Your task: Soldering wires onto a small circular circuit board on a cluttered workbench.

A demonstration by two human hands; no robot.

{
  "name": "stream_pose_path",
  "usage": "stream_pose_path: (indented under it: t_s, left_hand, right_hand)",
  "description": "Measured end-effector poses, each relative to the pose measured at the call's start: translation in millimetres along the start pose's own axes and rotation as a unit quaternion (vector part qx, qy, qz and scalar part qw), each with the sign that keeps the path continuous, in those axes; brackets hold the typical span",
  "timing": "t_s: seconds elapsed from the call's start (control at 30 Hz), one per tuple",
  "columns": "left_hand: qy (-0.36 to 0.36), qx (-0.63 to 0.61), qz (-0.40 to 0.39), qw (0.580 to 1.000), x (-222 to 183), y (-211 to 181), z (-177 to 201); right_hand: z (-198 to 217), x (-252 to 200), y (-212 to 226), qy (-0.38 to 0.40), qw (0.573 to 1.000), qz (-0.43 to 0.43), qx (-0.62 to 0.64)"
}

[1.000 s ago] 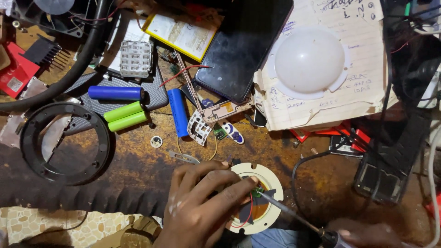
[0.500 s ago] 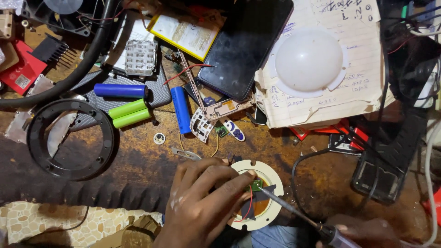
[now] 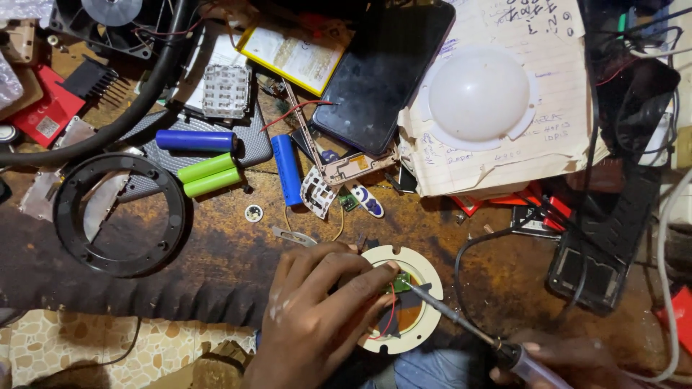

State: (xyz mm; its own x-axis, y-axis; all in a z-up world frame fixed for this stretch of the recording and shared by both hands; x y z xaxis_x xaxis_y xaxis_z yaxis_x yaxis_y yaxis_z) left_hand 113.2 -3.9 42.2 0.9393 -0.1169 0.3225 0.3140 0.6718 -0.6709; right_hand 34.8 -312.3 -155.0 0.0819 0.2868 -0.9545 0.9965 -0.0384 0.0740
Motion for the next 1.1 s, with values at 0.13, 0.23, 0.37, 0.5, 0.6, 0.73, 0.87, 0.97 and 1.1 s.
stream_pose_path:
  t_s: [0.13, 0.23, 0.37, 0.5, 0.6, 0.73, 0.87, 0.97, 1.1]
  left_hand:
    - [-0.01, 0.004, -0.007, 1.0, -1, 0, 0]
    - [-0.017, 0.003, -0.004, 1.0, -2, -1, 1]
    - [-0.034, 0.007, -0.007, 0.999, -2, -2, 4]
    - [-0.035, 0.013, 0.0, 0.999, -1, -2, 5]
    - [-0.04, 0.017, -0.006, 0.999, -3, -3, 4]
    - [-0.053, 0.037, -0.015, 0.998, -4, -5, 5]
    - [-0.051, 0.042, -0.004, 0.998, -6, -4, 3]
    - [-0.056, 0.044, -0.007, 0.997, -7, -4, 4]
    - [-0.073, 0.046, -0.017, 0.996, -8, -5, 6]
  right_hand:
    - [3, 9, -1, 0.037, 0.999, 0.028, -0.002]
    - [12, 13, 8, 0.016, 0.991, 0.094, -0.091]
    - [-4, -7, 32, -0.042, 0.966, 0.215, -0.139]
    - [-29, -16, 44, -0.003, 0.943, 0.257, -0.21]
    - [-26, -12, 28, -0.017, 0.976, 0.157, -0.148]
    - [-62, -14, 49, 0.189, 0.828, 0.377, -0.368]
    - [-36, -5, 28, 0.033, 0.947, 0.145, -0.284]
    - [-75, -32, 57, 0.04, 0.869, 0.267, -0.415]
    - [-70, -27, 48, 0.048, 0.882, 0.185, -0.43]
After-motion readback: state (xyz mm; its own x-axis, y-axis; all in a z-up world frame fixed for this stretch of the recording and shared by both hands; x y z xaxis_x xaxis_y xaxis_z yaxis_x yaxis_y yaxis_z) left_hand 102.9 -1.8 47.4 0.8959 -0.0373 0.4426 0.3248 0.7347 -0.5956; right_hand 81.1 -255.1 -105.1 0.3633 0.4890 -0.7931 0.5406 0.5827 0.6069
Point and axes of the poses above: each hand's wrist, its own x-axis towards the middle knuckle, its own z-axis out of the back of the hand, y = z × x, the point moved 9 cm from there along x, towards the middle knuckle, and after that the axes turned 6 degrees about z, right-handed, at the moved point
